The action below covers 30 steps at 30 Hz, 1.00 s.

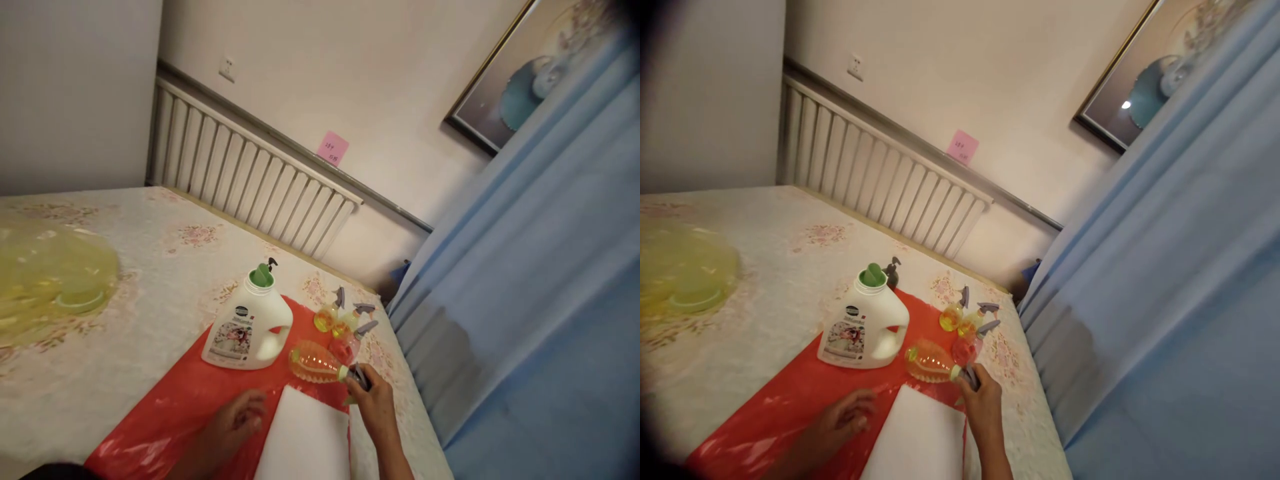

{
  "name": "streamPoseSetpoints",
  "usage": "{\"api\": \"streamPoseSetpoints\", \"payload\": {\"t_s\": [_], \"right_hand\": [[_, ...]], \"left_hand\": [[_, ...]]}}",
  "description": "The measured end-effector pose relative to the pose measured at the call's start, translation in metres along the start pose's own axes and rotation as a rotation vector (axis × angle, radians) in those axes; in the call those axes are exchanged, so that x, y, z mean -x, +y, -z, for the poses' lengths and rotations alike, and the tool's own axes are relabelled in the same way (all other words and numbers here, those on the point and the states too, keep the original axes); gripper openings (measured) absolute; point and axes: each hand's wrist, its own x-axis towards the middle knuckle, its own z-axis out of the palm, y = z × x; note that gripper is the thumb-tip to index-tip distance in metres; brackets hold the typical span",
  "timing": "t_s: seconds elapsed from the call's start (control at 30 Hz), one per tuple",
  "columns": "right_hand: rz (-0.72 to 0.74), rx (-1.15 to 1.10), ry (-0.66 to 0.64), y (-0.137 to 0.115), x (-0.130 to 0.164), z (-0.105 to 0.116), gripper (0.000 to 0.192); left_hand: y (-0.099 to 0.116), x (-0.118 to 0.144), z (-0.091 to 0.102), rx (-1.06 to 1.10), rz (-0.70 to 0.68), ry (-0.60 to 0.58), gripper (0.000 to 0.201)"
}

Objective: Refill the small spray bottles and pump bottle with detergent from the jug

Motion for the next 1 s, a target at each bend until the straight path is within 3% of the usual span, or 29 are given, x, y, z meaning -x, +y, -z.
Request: {"api": "streamPoseSetpoints", "payload": {"t_s": [0.17, 0.27, 0.4, 0.67, 1.0], "right_hand": [[-0.145, -0.261, -0.082, 0.015, 0.038, 0.003, 0.014], [-0.198, -0.375, -0.144, 0.017, 0.056, 0.002, 0.018], [-0.233, -0.446, -0.233, 0.014, 0.073, 0.004, 0.020], [-0.279, -0.465, -0.324, 0.013, 0.095, 0.014, 0.027], [-0.290, -0.624, -0.330, 0.024, 0.109, 0.023, 0.042]], "left_hand": [[0.017, 0.027, -0.020, 0.115, 0.066, 0.060, 0.069], [0.031, 0.039, -0.031, 0.289, 0.087, 0.081, 0.085], [0.048, 0.051, -0.044, 0.419, 0.121, 0.085, 0.089], [0.062, 0.067, -0.054, 0.366, 0.069, 0.107, 0.098], [0.088, 0.086, -0.065, 0.262, 0.038, 0.063, 0.082]]}}
